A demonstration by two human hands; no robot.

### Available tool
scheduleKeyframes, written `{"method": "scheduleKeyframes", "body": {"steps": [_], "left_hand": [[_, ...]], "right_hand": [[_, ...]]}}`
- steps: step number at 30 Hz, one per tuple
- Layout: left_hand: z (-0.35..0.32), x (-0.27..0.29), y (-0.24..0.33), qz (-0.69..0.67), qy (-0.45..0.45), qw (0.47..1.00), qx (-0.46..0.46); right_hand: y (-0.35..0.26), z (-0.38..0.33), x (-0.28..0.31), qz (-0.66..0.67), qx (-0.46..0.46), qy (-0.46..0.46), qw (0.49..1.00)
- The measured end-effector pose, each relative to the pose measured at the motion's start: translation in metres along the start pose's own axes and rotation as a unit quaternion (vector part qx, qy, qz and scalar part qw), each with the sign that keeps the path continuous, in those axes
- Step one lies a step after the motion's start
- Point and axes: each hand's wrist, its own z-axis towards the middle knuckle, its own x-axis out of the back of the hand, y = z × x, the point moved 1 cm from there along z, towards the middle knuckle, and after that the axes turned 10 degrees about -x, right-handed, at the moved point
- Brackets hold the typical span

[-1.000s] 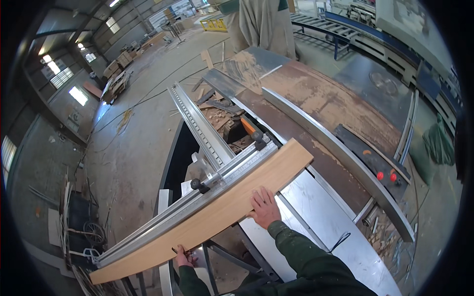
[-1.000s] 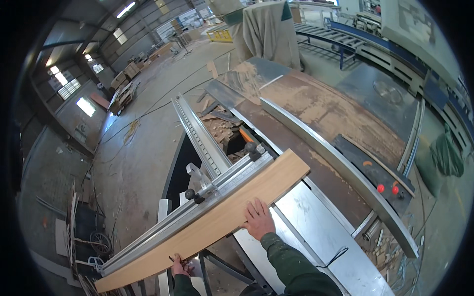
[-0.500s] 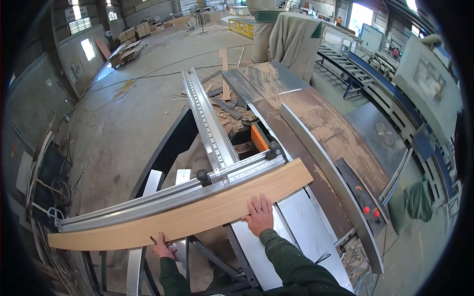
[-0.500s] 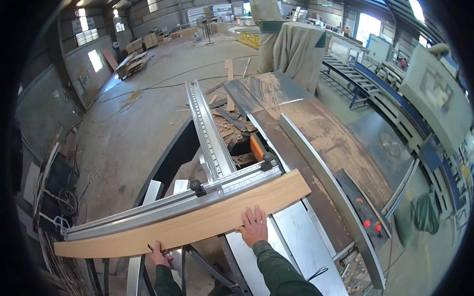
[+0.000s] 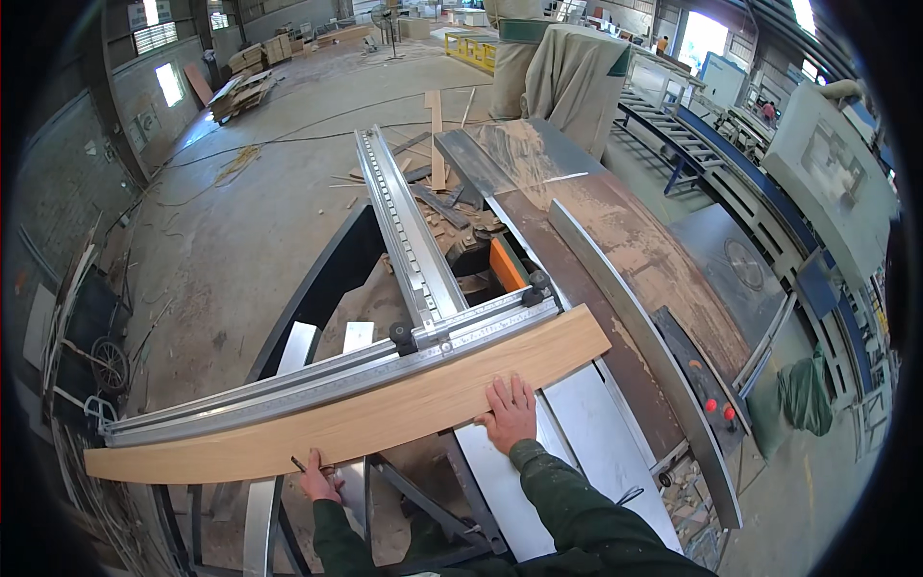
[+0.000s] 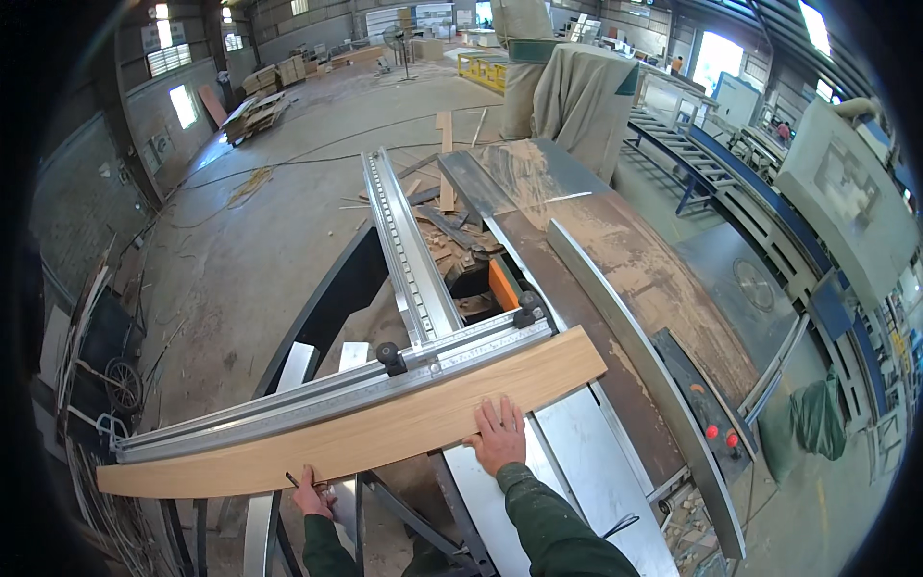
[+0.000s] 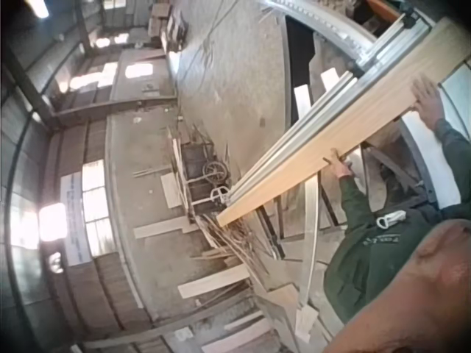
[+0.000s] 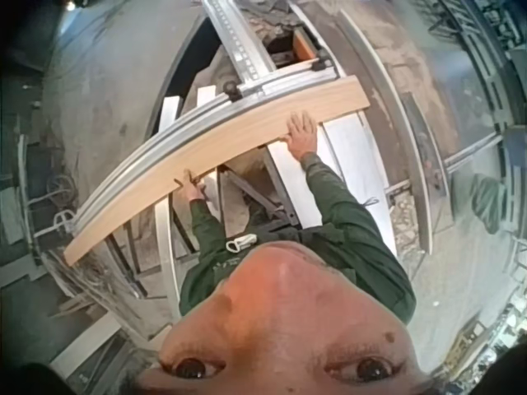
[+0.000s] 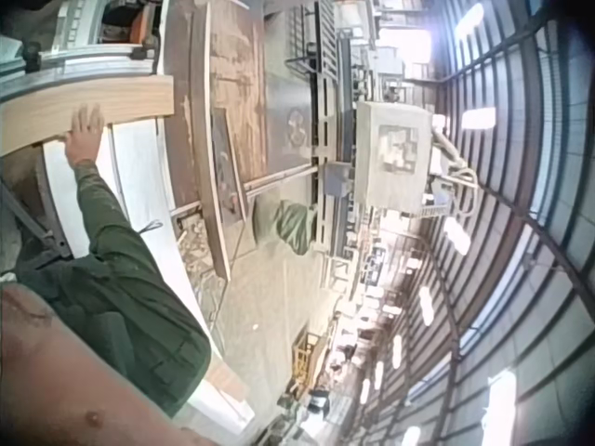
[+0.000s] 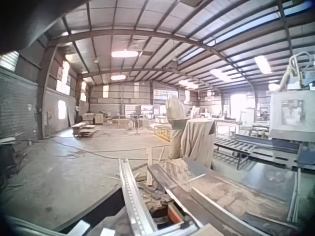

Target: The person measures and marks a wooden board using a tape measure and a marker, then positions and slides the board along the guide fence of a table saw.

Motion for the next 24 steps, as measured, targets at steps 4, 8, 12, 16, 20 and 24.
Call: {"method": "scheduleKeyframes", "body": {"steps": [4, 8, 12, 16, 20, 24], "left_hand": [[0.0022, 0.0027, -0.0010, 0.003, 0.003, 1.000, 0.000], [0.0045, 0.0038, -0.0023, -0.005, -0.001, 1.000, -0.001], [0.0020, 0.0012, -0.0001, -0.006, 0.000, 1.000, -0.006], [-0.0008, -0.0007, 0.0024, -0.006, 0.003, 1.000, -0.009], [-0.0034, -0.0045, 0.0053, -0.003, 0.007, 1.000, -0.006], [-0.0048, -0.0022, 0.0062, 0.003, 0.013, 1.000, -0.007]], "right_hand": [[-0.0019, -0.0003, 0.0013, -0.001, 0.002, 0.002, 1.000], [-0.0030, 0.0005, 0.0028, 0.001, 0.000, -0.001, 1.000], [-0.0021, 0.0004, 0.0030, 0.004, -0.002, -0.004, 1.000], [-0.0019, 0.0015, 0.0040, 0.018, -0.003, -0.002, 1.000], [0.0000, 0.0023, 0.0047, 0.019, -0.005, 0.001, 1.000], [-0.0007, 0.0026, 0.0051, 0.031, 0.000, 0.006, 0.999]]}}
